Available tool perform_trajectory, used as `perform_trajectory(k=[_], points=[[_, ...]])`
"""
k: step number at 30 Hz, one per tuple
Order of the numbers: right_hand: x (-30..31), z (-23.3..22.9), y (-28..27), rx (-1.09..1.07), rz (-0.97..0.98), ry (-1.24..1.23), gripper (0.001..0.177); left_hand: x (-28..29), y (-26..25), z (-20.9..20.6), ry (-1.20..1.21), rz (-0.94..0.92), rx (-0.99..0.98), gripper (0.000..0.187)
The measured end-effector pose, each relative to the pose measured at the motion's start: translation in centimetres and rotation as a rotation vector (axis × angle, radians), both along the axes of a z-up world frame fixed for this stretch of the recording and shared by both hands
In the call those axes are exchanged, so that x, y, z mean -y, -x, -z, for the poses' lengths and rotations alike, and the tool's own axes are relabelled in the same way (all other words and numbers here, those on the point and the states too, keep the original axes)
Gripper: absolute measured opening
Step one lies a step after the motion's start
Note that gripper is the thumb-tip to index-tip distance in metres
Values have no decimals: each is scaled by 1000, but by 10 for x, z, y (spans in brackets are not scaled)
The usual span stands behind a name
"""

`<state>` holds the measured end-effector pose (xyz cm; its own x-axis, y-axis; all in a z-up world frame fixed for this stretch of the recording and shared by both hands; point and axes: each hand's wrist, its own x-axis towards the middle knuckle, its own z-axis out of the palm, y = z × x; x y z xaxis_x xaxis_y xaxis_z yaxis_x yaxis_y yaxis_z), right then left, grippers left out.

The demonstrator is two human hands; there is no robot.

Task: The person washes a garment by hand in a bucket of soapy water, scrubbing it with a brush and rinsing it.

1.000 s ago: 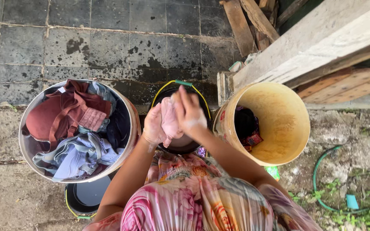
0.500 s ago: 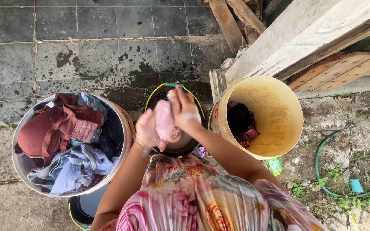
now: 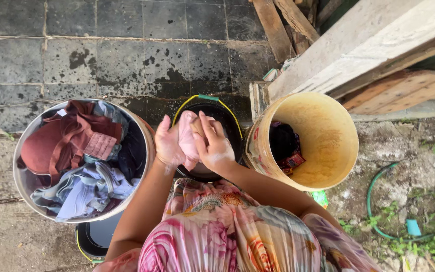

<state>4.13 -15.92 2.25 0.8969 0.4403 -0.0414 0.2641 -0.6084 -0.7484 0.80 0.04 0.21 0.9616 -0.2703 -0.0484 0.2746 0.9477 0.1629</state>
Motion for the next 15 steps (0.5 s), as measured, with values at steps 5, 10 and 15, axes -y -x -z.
perform_trajectory(k=[5, 10, 15], points=[[13, 34, -38, 440, 71, -93, 52, -3, 5, 3, 340, 246, 339, 78], [27, 44, -74, -99, 281, -95, 50, -13, 5, 2, 96, 12, -144, 100], [41, 41, -93, -776, 153, -851, 42, -13, 11, 10, 75, 175, 65, 93]])
